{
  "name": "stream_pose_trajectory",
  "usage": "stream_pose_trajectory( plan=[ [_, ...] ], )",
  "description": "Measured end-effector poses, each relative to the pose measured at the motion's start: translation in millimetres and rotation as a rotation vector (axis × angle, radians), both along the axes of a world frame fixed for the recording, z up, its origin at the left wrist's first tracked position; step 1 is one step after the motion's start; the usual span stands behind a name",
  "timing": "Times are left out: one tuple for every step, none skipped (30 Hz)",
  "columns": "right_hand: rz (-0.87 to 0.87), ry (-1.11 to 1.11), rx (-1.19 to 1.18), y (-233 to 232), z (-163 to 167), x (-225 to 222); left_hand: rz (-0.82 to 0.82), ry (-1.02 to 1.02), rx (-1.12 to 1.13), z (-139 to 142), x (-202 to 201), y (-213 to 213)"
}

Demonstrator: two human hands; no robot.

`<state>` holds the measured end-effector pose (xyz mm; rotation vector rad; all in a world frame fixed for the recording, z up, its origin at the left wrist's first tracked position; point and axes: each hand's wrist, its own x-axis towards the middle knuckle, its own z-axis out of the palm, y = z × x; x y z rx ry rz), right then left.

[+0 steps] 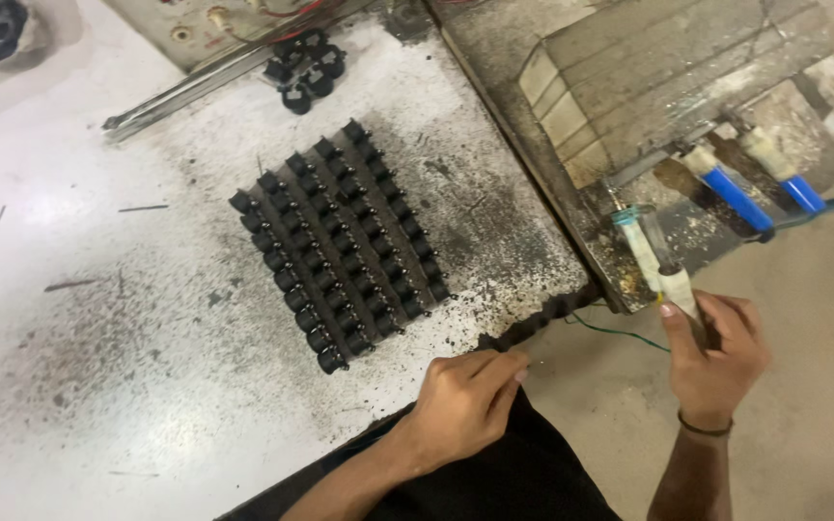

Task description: The person solders components mounted in a grid jig on a workbench, using a soldering iron in one hand while steadying parts with the other. They then touch probe leads to the soldered components to test them, and finally gather the finished black components into piles on the bench.

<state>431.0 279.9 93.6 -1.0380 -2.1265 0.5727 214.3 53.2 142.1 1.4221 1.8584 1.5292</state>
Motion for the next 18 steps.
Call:
stream_pose_trajectory(
  plan=[
    [0.004, -0.013, -0.013, 0.1, -3.0, 3.9, -0.002, -0.011, -0.015, -0.5, -0.4, -1.1],
    [0.009, -0.028, -0.024, -0.2, -5.5, 7.9, 0.003, -0.01, -0.011, -0.9, -1.1, -2.1],
    [0.013, -0.043, -0.035, 1.0, -8.0, 12.1, 0.007, -0.009, -0.008, -1.9, -0.8, -2.0],
    [0.0, -0.05, -0.032, 4.2, -10.6, 14.6, 0.002, -0.008, -0.004, -2.5, -1.1, -3.9],
    [-0.023, -0.055, -0.026, 8.2, -13.1, 16.6, 0.002, -0.006, -0.001, -3.5, -1.5, -5.3],
    [-0.034, -0.076, 0.002, 13.9, -13.8, 18.5, -0.004, -0.005, 0.005, -4.4, -1.7, -6.3],
    [-0.046, -0.096, 0.031, 19.4, -14.8, 19.8, -0.016, -0.01, 0.011, -5.0, -0.3, -6.5],
    [-0.042, -0.131, 0.082, 29.1, -15.0, 18.3, -0.007, -0.004, 0.002, -5.6, 0.5, -6.5],
    [-0.027, -0.139, 0.116, 37.6, -15.1, 16.2, 0.001, 0.002, -0.005, -5.8, 1.5, -6.2],
    [-0.012, -0.147, 0.151, 46.7, -14.7, 12.6, 0.007, 0.005, -0.012, -5.7, 2.8, -6.3],
    [0.012, -0.126, 0.165, 54.9, -15.1, 7.4, -0.002, -0.004, 0.007, -5.2, 4.4, -5.1],
    [0.038, -0.104, 0.179, 62.7, -15.3, 0.6, -0.01, -0.012, 0.027, -4.7, 5.3, -4.2],
    [0.051, -0.052, 0.109, 69.0, -16.3, -7.5, -0.017, -0.018, 0.045, -3.9, 6.0, -3.1],
    [0.068, 0.002, 0.038, 74.5, -17.2, -16.3, -0.024, -0.019, 0.029, -3.1, 6.4, -2.2],
    [0.066, -0.048, 0.104, 79.3, -18.2, -25.5, -0.028, -0.02, 0.012, -2.1, 6.8, -1.3],
    [0.067, -0.099, 0.169, 83.5, -18.7, -34.5, -0.029, -0.02, -0.004, -1.3, 7.0, -0.4],
    [0.083, -0.112, 0.197, 87.7, -18.7, -42.9, -0.023, -0.011, -0.01, -0.5, 6.9, 0.2],
    [0.102, -0.126, 0.224, 90.6, -18.4, -50.8, -0.015, -0.002, -0.018, 0.4, 6.8, 0.3]
  ],
)
